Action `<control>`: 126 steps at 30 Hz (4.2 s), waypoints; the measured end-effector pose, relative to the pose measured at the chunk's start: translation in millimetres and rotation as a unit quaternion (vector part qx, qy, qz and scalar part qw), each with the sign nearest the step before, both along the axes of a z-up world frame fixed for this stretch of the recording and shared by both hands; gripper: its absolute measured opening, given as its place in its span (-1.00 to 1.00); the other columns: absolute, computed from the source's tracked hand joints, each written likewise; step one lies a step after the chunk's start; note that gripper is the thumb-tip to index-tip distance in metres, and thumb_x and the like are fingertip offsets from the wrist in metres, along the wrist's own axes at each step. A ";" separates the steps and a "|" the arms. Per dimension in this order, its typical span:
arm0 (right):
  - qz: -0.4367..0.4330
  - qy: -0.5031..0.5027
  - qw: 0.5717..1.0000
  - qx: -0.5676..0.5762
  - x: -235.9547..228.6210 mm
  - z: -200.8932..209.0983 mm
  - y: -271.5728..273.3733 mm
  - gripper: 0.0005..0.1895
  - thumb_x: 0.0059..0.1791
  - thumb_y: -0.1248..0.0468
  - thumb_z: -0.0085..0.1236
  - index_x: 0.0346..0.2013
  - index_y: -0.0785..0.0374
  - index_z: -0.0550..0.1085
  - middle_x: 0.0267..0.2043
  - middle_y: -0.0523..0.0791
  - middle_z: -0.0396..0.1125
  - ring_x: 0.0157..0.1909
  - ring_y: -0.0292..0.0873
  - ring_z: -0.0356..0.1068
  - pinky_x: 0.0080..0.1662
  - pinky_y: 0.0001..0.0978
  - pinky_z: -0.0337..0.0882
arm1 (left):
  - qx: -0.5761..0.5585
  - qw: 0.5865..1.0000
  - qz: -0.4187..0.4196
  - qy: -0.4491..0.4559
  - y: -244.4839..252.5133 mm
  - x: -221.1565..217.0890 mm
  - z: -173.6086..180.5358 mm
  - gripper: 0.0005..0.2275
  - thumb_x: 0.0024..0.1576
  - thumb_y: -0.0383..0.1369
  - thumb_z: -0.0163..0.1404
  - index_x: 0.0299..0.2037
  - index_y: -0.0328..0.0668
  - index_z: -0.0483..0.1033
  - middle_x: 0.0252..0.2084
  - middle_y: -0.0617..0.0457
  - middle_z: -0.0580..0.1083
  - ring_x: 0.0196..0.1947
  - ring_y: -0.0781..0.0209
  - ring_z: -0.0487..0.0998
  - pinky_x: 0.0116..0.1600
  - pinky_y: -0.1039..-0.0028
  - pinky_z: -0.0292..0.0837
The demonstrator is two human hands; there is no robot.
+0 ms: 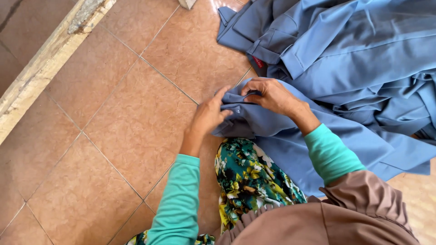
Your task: Folding and stacking grey trousers on the floor in a sewing factory.
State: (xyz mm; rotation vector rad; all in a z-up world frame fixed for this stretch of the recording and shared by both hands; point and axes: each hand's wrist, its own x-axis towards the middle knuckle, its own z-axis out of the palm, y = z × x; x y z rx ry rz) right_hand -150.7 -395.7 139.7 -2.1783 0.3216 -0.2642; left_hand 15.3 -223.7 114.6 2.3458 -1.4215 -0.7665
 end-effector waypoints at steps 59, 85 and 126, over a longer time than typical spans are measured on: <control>0.047 0.114 0.943 -0.310 102.0 -228.8 122.2 -0.58 0.02 0.16 -0.05 0.06 -0.44 0.57 -0.18 -0.23 0.34 -0.04 -0.07 0.41 -0.09 -0.21 0.57 | -0.089 0.815 0.289 -0.494 389.2 75.2 -219.1 -0.78 0.23 -0.36 -0.06 -0.10 0.45 0.47 -0.45 0.35 0.41 -0.38 0.43 0.52 0.05 0.51 0.34; 0.216 0.017 0.942 -0.255 189.5 -221.6 502.7 -0.70 0.07 0.17 -0.07 -0.07 -0.29 0.58 -0.19 -0.28 0.25 -0.08 -0.18 0.33 -0.12 -0.24 0.44 | -0.103 0.597 0.679 0.414 453.1 6.5 -35.1 -0.05 0.07 0.47 -0.46 0.09 -0.34 0.58 0.01 -0.39 0.56 0.02 -0.22 0.62 0.06 0.22 0.56; 0.264 -0.026 0.883 -0.387 69.4 -190.3 371.1 -0.57 -0.05 0.30 -0.02 0.10 -0.10 0.45 -0.26 -0.17 0.24 -0.15 -0.08 0.30 -0.23 -0.22 0.41 | -0.488 0.103 0.815 0.295 602.6 42.5 -184.3 -0.12 0.11 0.03 0.18 0.53 -0.10 -0.09 0.57 -0.28 -0.27 0.57 -0.15 -0.30 0.56 0.00 -0.51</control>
